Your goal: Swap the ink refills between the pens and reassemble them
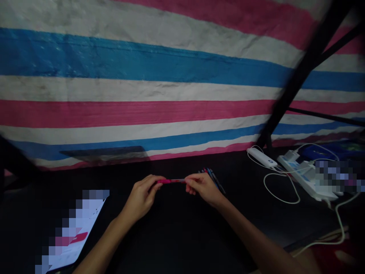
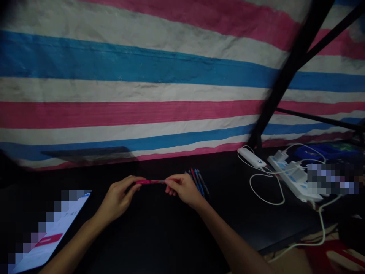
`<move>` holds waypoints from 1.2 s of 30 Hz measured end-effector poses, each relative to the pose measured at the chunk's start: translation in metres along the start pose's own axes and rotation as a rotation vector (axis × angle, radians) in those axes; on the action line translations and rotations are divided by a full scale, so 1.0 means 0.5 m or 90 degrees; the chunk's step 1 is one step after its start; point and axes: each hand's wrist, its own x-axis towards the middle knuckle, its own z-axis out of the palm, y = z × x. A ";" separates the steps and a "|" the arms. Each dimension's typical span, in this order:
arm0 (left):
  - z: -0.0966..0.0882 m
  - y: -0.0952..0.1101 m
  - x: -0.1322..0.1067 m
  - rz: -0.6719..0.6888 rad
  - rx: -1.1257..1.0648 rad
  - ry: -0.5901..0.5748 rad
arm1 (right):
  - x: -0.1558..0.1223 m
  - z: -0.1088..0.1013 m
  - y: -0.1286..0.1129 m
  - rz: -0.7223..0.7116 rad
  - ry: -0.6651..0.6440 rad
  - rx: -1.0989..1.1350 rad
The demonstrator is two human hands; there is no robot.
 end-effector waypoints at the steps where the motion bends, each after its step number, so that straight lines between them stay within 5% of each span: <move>1: -0.002 0.001 0.000 -0.001 0.008 0.004 | 0.000 0.001 -0.001 -0.024 0.016 -0.014; 8: 0.006 0.010 0.004 -0.102 -0.069 -0.009 | 0.003 -0.005 -0.010 -0.088 0.042 -0.011; 14: 0.020 0.012 0.005 -0.172 -0.269 0.056 | 0.008 -0.007 0.007 0.117 0.049 0.017; 17: 0.021 0.010 0.006 -0.192 -0.309 0.073 | 0.005 -0.011 0.005 0.110 0.008 0.012; 21: 0.018 0.009 0.009 -0.204 -0.337 0.094 | 0.001 -0.012 -0.009 0.019 0.046 0.076; 26: 0.020 0.008 0.009 -0.204 -0.359 0.098 | 0.005 -0.009 -0.008 0.134 0.079 0.033; 31: 0.020 0.005 0.009 -0.203 -0.370 0.101 | 0.002 -0.010 -0.011 0.043 0.069 0.093; 36: 0.020 0.007 0.010 -0.203 -0.382 0.098 | 0.002 -0.009 -0.015 0.141 0.073 0.099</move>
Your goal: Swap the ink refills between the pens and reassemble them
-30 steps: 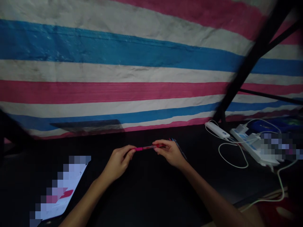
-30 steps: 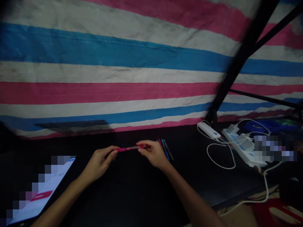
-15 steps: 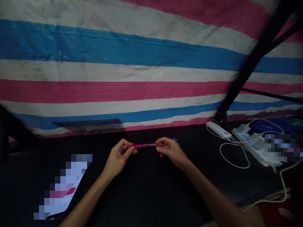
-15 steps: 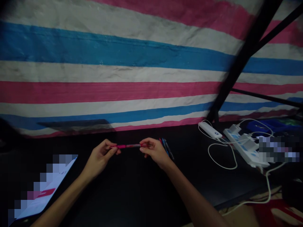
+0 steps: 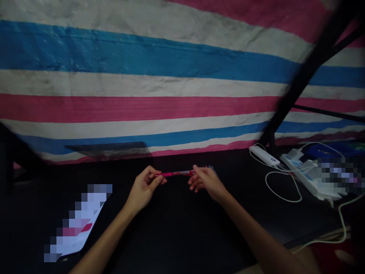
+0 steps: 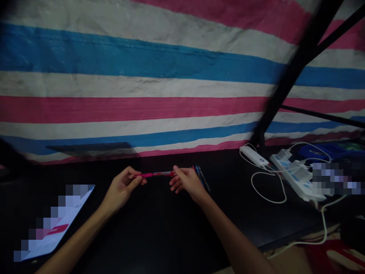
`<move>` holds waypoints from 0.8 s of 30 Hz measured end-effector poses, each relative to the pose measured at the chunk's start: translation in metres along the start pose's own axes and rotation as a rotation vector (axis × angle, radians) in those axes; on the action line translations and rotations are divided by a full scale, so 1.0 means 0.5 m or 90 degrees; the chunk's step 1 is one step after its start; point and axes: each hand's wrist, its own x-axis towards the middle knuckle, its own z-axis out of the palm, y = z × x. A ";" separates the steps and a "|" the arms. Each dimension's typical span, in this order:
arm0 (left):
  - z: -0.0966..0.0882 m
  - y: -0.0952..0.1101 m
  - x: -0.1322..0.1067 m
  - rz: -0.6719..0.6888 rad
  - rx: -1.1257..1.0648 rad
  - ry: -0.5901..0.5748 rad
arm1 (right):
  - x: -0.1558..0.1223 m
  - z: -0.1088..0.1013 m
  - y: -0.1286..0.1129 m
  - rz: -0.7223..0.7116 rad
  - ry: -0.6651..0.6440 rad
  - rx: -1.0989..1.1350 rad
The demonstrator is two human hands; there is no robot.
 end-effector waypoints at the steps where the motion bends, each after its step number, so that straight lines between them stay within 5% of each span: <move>1: 0.000 0.000 0.000 0.000 0.001 -0.001 | 0.001 0.000 0.001 -0.009 0.000 0.003; 5: -0.001 -0.004 0.000 0.006 0.013 -0.001 | 0.001 -0.003 0.002 -0.083 -0.011 0.070; 10: 0.000 -0.004 -0.001 0.001 0.011 -0.001 | 0.001 -0.007 0.002 -0.003 -0.013 0.053; 24: -0.006 0.000 0.003 0.010 -0.045 0.023 | 0.005 -0.012 -0.008 -0.080 0.022 0.178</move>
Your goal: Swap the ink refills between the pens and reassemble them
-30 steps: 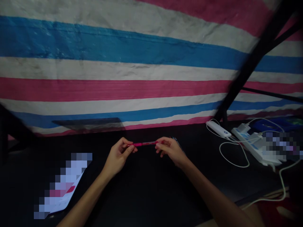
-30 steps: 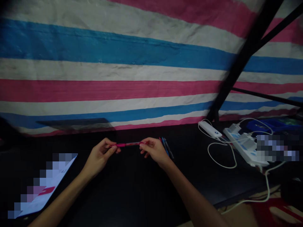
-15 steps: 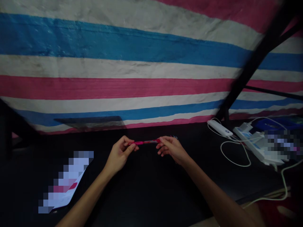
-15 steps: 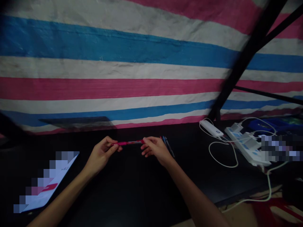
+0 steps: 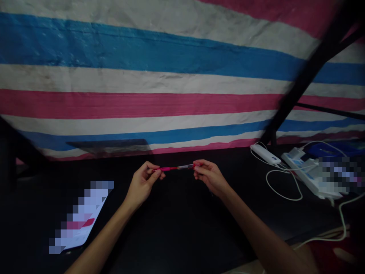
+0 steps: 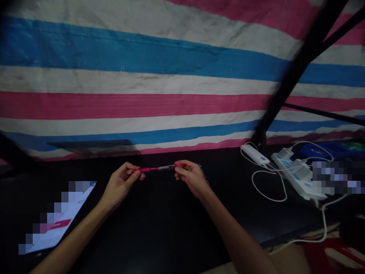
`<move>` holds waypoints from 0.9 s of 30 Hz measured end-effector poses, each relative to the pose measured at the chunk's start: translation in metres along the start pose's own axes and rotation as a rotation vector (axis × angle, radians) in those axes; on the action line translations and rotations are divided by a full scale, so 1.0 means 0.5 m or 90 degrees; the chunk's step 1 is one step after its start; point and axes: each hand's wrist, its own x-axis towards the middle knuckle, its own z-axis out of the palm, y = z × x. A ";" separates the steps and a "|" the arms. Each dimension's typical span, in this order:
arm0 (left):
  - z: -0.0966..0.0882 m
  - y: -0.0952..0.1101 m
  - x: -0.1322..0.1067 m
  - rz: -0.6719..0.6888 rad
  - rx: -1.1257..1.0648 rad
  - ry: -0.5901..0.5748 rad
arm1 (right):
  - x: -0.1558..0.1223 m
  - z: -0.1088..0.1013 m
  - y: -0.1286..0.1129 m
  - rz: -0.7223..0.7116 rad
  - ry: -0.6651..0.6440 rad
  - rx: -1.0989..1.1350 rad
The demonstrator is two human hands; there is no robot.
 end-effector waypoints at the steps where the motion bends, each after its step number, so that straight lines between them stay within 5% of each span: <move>1: -0.001 0.000 0.001 0.001 -0.004 0.004 | 0.001 -0.001 -0.001 0.000 0.002 0.006; 16: -0.012 -0.003 0.008 0.011 -0.023 0.046 | 0.016 -0.025 -0.002 -0.014 0.052 0.088; 27: 0.009 -0.001 -0.006 -0.022 0.010 -0.040 | 0.006 -0.002 0.019 -0.011 -0.008 0.047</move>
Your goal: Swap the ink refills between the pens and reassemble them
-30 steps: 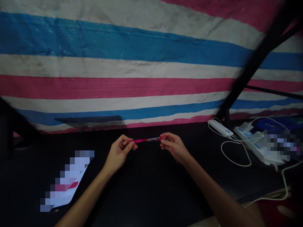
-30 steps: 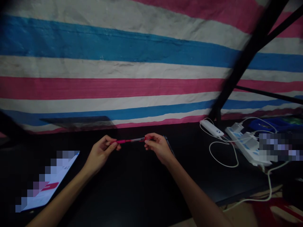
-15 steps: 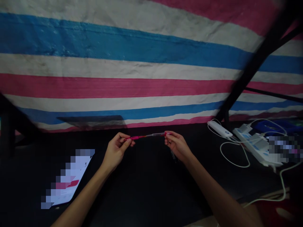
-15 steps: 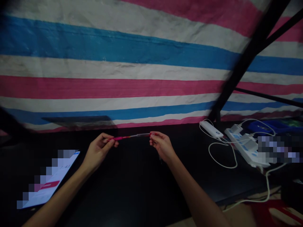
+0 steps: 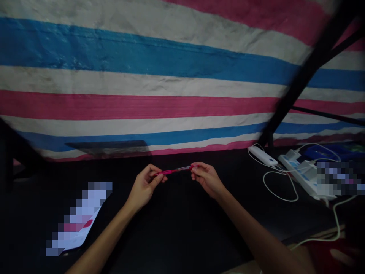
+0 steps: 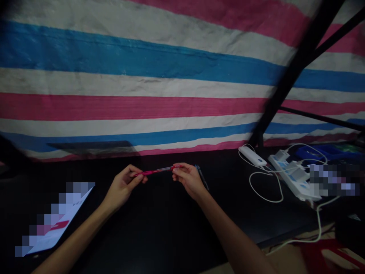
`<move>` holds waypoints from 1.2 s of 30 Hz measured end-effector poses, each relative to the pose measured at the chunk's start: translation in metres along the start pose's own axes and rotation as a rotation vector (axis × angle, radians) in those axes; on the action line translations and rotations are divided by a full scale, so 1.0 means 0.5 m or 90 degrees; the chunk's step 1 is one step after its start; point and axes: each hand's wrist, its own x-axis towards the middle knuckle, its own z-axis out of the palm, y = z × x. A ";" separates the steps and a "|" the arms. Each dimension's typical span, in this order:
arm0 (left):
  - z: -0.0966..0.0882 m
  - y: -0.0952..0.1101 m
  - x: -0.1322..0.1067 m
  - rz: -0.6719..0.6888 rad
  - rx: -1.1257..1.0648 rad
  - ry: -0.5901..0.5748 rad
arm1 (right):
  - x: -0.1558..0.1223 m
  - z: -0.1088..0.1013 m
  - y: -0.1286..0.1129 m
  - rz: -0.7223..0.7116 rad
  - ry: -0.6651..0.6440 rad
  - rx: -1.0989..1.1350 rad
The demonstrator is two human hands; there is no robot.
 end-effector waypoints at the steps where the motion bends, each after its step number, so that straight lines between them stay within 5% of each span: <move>1: 0.002 0.000 -0.001 -0.003 0.001 -0.003 | 0.000 0.001 0.002 0.001 -0.005 -0.004; 6: 0.006 0.000 -0.003 -0.011 0.031 -0.010 | -0.003 0.003 0.004 -0.005 -0.002 -0.086; 13: 0.004 0.002 -0.004 0.001 0.057 -0.017 | -0.002 -0.005 0.011 0.042 0.053 -0.426; 22: -0.005 -0.004 0.000 0.009 0.056 -0.006 | -0.008 0.003 -0.009 -0.119 -0.080 -0.301; 36: -0.004 -0.003 0.000 -0.006 0.032 -0.002 | -0.010 0.004 -0.002 -0.050 -0.080 -0.400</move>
